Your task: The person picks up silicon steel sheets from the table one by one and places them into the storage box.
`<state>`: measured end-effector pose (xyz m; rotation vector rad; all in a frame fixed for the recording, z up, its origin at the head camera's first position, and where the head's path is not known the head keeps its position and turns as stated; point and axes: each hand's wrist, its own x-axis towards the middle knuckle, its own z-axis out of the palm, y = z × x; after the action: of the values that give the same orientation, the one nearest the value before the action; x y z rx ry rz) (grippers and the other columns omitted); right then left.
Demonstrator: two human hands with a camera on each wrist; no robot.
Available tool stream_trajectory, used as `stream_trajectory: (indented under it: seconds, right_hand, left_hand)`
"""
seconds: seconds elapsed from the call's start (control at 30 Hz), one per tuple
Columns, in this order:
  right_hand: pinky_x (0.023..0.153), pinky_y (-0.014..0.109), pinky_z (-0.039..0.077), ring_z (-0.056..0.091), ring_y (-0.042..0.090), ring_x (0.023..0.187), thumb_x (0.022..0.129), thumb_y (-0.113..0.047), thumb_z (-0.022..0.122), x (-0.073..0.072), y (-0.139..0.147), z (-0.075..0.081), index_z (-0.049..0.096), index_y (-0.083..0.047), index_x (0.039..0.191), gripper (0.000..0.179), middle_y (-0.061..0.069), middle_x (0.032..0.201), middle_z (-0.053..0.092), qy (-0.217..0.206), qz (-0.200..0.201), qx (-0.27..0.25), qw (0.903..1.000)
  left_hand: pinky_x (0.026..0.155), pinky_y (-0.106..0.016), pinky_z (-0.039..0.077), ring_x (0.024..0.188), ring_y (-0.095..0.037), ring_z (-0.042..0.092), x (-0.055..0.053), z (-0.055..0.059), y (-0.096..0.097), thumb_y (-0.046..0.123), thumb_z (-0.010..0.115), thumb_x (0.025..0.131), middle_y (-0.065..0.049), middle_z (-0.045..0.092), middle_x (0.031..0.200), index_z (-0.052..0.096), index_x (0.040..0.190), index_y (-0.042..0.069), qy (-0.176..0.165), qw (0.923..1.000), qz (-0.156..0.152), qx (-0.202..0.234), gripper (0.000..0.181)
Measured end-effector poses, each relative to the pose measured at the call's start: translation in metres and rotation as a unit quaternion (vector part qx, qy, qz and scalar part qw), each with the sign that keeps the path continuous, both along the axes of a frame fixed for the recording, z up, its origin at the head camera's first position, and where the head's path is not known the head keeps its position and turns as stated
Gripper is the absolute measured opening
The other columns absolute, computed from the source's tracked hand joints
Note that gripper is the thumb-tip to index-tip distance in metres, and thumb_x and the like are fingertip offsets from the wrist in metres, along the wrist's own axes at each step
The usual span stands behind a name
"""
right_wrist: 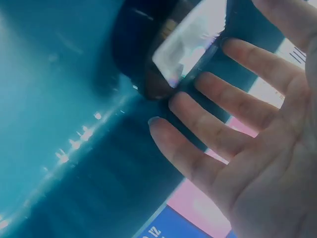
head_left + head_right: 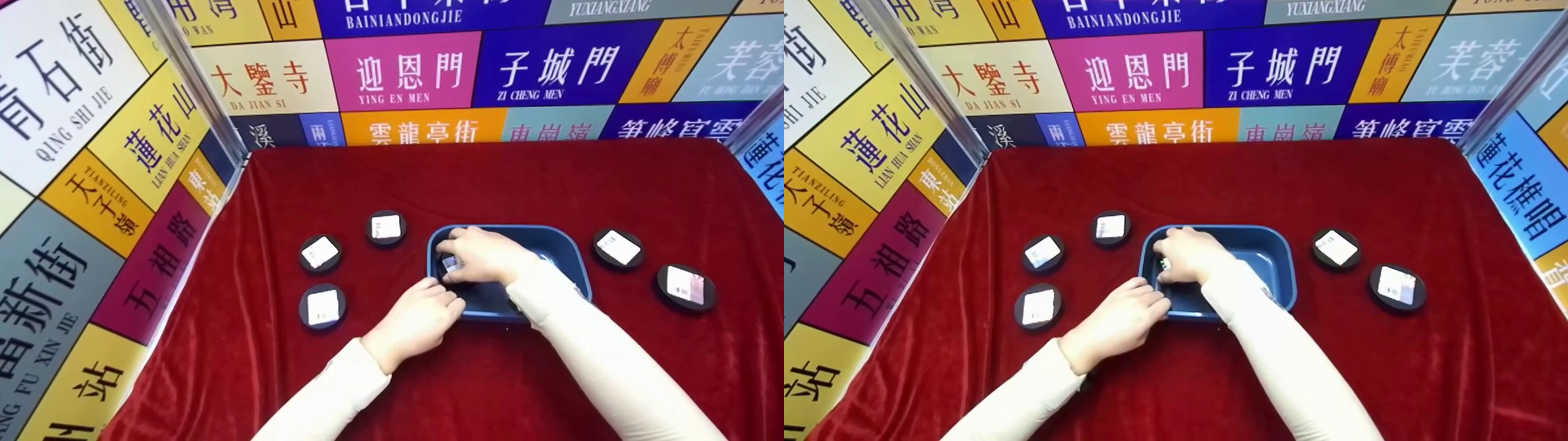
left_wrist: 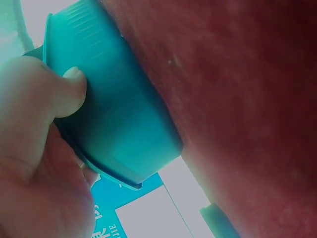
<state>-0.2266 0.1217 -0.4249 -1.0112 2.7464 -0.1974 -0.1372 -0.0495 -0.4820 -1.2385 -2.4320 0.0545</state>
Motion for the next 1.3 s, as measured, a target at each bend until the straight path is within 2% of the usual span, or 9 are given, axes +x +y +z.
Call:
stream_trajectory:
  seconds: [0.27,0.67,1.3]
  right_hand:
    - [0.096,0.049,0.053,0.060,0.033,0.112,0.084,-0.036,0.076,0.004,0.005,0.012,0.069,-0.015,0.128,0.050,0.012,0.124,0.065,0.007,-0.004,0.002,1.0000]
    - [0.090,0.048,0.054,0.061,0.032,0.101,0.084,-0.032,0.075,0.011,0.012,0.023,0.071,-0.014,0.124,0.045,0.012,0.113,0.066,0.043,0.007,-0.004,0.9991]
    - [0.091,0.047,0.054,0.061,0.031,0.103,0.086,-0.036,0.073,0.021,0.031,0.033,0.069,-0.012,0.127,0.047,0.012,0.117,0.065,0.036,-0.012,-0.028,0.9989]
  left_hand:
    - [0.090,-0.032,0.045,0.084,-0.016,0.065,0.000,0.001,0.001,0.011,0.061,0.088,0.004,0.067,0.084,0.061,0.087,0.016,-0.009,1.0000,-0.001,0.001,0.006]
    - [0.090,-0.032,0.045,0.082,-0.016,0.065,0.001,-0.001,0.001,0.010,0.064,0.084,0.003,0.066,0.080,0.059,0.084,0.016,0.006,0.9999,-0.007,0.006,0.009]
    - [0.091,-0.033,0.044,0.082,-0.016,0.064,0.003,0.002,0.002,0.012,0.066,0.083,0.004,0.065,0.082,0.059,0.088,0.016,0.000,1.0000,0.000,-0.005,0.010]
